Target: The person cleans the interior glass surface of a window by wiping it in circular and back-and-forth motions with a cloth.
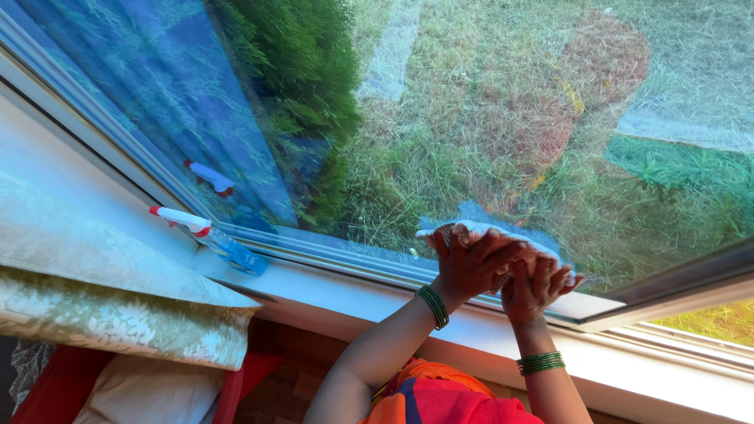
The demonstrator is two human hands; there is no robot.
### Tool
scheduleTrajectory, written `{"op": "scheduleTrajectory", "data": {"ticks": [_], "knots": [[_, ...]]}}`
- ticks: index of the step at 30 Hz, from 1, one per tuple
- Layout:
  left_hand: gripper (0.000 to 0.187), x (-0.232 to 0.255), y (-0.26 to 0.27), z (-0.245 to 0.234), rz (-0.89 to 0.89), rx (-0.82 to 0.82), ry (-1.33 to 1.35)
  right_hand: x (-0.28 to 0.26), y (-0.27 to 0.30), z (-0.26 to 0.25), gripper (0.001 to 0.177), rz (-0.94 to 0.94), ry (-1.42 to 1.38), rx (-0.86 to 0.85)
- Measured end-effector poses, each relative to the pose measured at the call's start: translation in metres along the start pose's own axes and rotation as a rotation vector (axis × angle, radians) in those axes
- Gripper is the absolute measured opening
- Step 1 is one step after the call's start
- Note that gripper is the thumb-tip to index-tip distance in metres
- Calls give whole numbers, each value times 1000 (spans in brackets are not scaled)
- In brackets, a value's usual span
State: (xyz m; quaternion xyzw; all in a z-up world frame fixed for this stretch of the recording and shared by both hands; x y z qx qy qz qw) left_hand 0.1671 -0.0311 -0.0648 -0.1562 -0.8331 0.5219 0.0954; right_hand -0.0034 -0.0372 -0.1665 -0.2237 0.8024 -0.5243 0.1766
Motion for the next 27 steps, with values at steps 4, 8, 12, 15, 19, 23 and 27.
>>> {"op": "scheduleTrajectory", "data": {"ticks": [4, 8, 12, 15, 19, 23, 27], "knots": [[40, 10, 21, 14, -12, 64, -86, 11, 30, 5, 31, -19, 1, -76], [42, 16, 32, 19, -18, 11, -42, 16, 36, -2, 33, -43, 20, -137], [41, 21, 0, -2, -44, 46, 35, 29, 11, -15, 42, -28, 80, -222], [43, 32, -58, -26, -38, 123, 112, 50, -32, -34, 56, 41, 116, -219], [46, 55, -137, -57, -22, 197, 192, 74, -114, -87, 63, 236, -33, -50], [44, 98, -180, -39, 26, 33, 145, 57, -165, -138, 59, 132, 47, -2], [49, 162, -167, -12, 164, -22, 182, 52, -160, -146, 57, 262, -19, 137]]}}
Point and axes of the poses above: each hand's wrist, its own y-axis away from the middle knuckle, its own z-axis out of the palm, x = y × z, the point moved 6 cm from there along -y, towards the middle knuckle, and after that the axes turned 13 degrees about -y, right-handed, at the moved point
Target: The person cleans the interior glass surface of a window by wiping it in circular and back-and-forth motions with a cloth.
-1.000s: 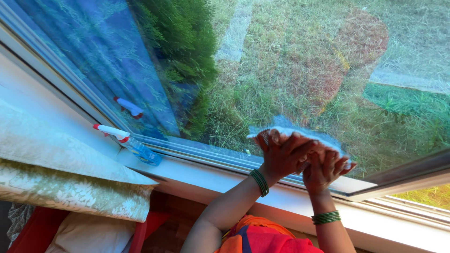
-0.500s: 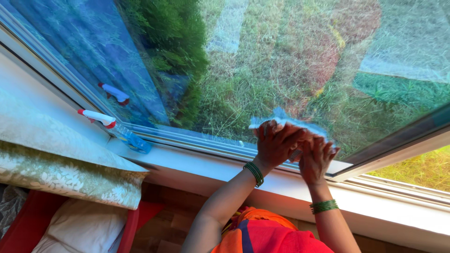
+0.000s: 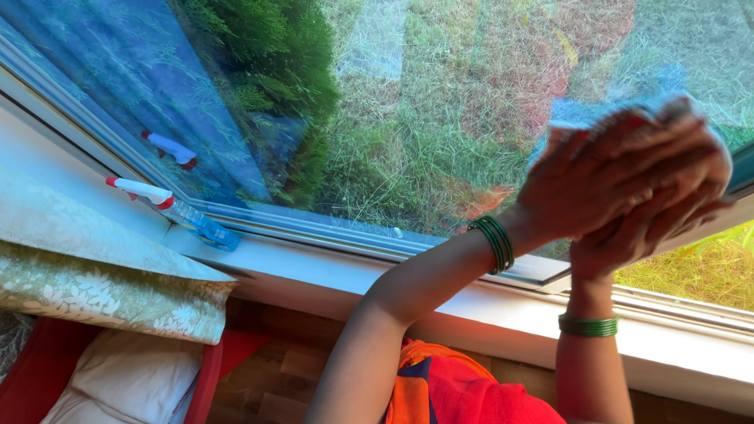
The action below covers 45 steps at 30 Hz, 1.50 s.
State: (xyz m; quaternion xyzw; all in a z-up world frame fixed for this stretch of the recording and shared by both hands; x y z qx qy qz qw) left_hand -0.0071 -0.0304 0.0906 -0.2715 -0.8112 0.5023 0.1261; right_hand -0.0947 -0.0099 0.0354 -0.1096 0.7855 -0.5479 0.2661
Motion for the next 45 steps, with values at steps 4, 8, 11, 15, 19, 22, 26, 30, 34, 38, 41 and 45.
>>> {"op": "scheduleTrajectory", "data": {"ticks": [4, 8, 11, 15, 19, 22, 26, 30, 34, 38, 41, 45], "knots": [[72, 46, 14, -1, -42, -146, -1865, 12, 38, 8, 66, 259, -37, 76], [84, 49, 36, 33, 1190, 311, -2902, 30, 80, 26, 72, 423, -56, 88], [80, 47, 52, 38, 863, 256, -3062, 48, 107, 43, 73, 539, 224, 4], [79, 58, 100, 74, 879, 197, -3070, 52, 133, 51, 76, 457, 586, -132], [75, 62, 131, 86, 304, -116, -2137, 49, 149, 59, 83, 370, 817, -162], [68, 50, 147, 94, 378, -57, -2013, 44, 167, 53, 80, 452, 414, -112], [60, 22, 150, 78, 454, -165, -894, 22, 172, 53, 83, 465, 29, -69], [64, -2, 152, 58, 437, -275, -548, 0, 170, 62, 81, 341, 50, -183], [61, -42, 155, 38, 281, -228, -345, 6, 189, 90, 79, 374, -27, -227], [52, -91, 157, 2, 165, -43, -224, 2, 210, 118, 70, 281, -51, -255], [47, -123, 165, -14, 168, -154, -240, -11, 217, 140, 63, 163, -33, -289], [39, -178, 186, -27, -68, -379, 68, -39, 224, 175, 63, 41, -21, -330]]}}
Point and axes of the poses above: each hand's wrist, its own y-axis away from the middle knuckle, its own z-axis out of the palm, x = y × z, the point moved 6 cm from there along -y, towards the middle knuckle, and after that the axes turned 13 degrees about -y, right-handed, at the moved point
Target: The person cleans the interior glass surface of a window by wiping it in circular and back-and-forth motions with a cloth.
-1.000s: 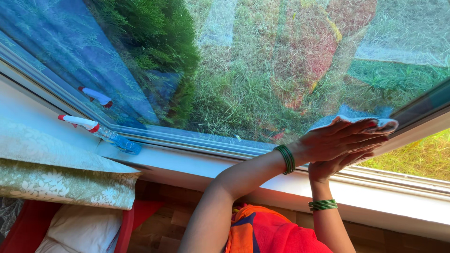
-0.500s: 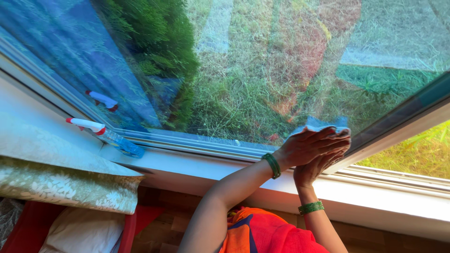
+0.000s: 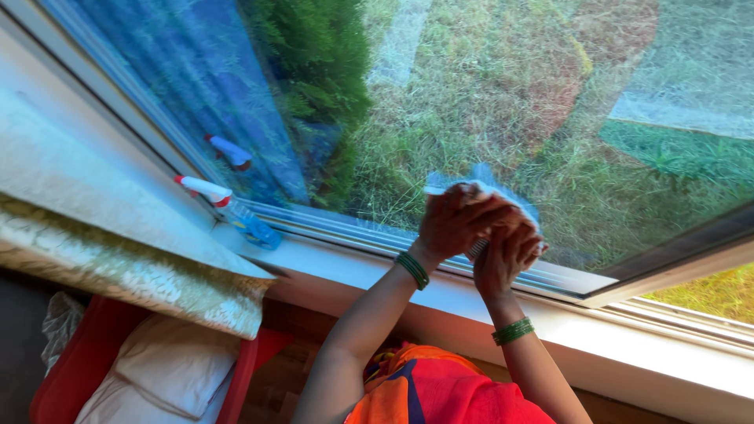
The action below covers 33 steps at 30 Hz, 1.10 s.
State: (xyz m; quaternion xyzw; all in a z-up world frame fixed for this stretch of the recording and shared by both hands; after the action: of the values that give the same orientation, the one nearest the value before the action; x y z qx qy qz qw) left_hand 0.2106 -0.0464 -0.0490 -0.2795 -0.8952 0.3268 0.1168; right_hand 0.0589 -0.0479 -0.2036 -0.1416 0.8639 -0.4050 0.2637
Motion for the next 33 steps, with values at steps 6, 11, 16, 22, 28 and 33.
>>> {"op": "scheduleTrajectory", "data": {"ticks": [6, 11, 16, 22, 28, 33], "knots": [[46, -66, 53, -37, -79, 404, -238, -62, -11, 52, 50, -167, 221, -112], [49, -121, 103, -37, -285, 451, -331, -125, -25, 77, 44, -344, 181, -132], [50, -166, 156, -19, -449, 384, -333, -178, -28, 97, 52, -526, 139, -143], [58, -193, 205, 2, -622, 276, -287, -209, -14, 127, 65, -633, 190, -275], [63, -201, 252, 24, -752, 115, -246, -214, 20, 153, 66, -688, 200, -455], [64, -194, 283, 39, -788, -2, -183, -215, 40, 152, 66, -756, 186, -521]]}}
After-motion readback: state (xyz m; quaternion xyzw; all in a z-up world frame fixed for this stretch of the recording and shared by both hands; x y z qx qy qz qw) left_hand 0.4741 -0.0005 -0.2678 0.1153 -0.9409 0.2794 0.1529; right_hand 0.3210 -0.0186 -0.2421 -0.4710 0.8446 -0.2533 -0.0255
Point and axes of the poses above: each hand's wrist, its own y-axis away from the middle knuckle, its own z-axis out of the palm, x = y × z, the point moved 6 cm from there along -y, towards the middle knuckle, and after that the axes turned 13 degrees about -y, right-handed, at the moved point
